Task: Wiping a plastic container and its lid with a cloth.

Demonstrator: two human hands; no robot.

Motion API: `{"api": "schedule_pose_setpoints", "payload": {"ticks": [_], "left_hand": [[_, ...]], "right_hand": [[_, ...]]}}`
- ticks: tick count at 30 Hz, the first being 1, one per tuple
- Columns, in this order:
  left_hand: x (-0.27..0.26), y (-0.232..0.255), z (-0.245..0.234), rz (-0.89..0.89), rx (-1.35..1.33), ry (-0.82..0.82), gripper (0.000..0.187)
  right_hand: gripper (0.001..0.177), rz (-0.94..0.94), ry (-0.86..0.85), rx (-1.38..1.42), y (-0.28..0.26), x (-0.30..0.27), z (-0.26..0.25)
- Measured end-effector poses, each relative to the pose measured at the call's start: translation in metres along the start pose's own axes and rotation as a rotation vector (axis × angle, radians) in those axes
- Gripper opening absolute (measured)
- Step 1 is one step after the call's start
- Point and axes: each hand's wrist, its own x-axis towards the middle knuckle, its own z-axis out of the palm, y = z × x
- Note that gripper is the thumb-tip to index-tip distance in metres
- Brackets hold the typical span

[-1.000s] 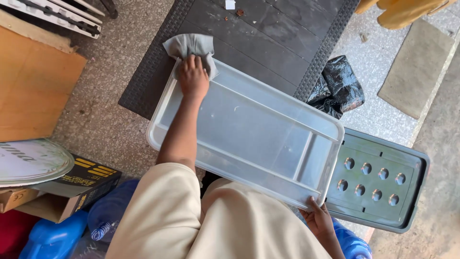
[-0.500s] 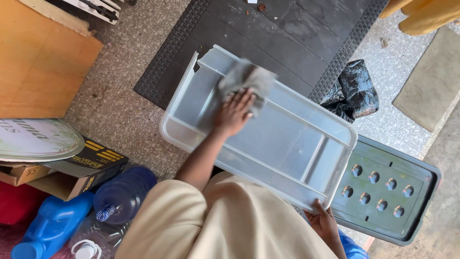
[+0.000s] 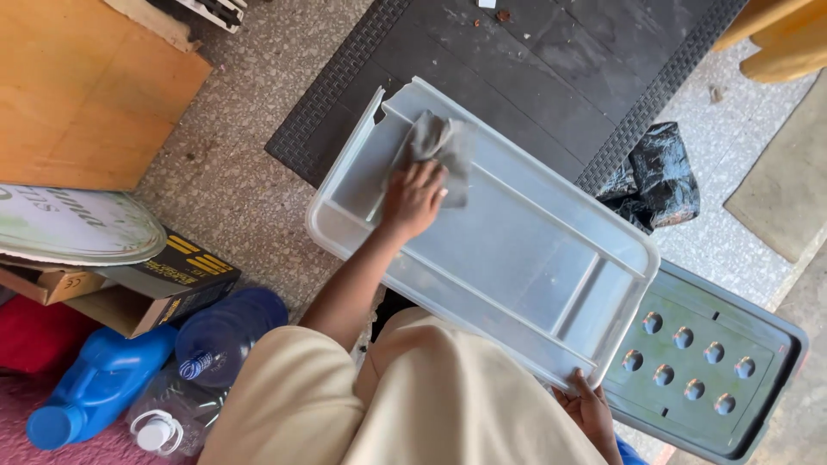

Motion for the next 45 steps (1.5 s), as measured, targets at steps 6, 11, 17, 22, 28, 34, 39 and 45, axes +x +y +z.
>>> {"api": "schedule_pose_setpoints", "payload": {"ticks": [6,11,17,22,28,34,39,45], "left_hand": [[0.03,-0.069,-0.026,-0.038,0.295,-0.367,0.067],[0.031,-0.055,-0.015,-0.318,0.164,-0.05,0.069],[-0.049,-0.044,-0.01,-0.005,0.258,-0.024,0.061],[-0.03,-0.091,-0.02,-0.162,0.377,-0.226,0.069],[-0.01,-0.082,-0.029,-0.274,0.2,-0.208,0.064],[-0.083,-0.057,-0.025,-0.097,0.129,-0.177,0.061],[-0.135,-0.064,-0.026,-0.038,0.185,-0.27,0.067],[-0.136,-0.1,-0.033,-0.339,0.343,-0.154,0.075]], "right_hand": [[0.04,0.061,-0.026,-0.022,0.002,0.001,0.001],[0.046,0.039,-0.026,0.101,-0.006,-0.014,0.03],[0.047,0.023,-0.072,0.084,-0.001,-0.005,0.015],[0.049,0.061,-0.034,0.001,-0.012,-0.028,0.044],[0.054,0.104,0.016,-0.342,-0.009,-0.027,0.041],[0.054,0.074,-0.077,-0.173,-0.026,-0.024,0.053],[0.055,0.003,-0.062,-0.183,-0.017,0.012,0.014],[0.052,0.004,-0.09,-0.26,-0.018,0.016,0.017]]}}
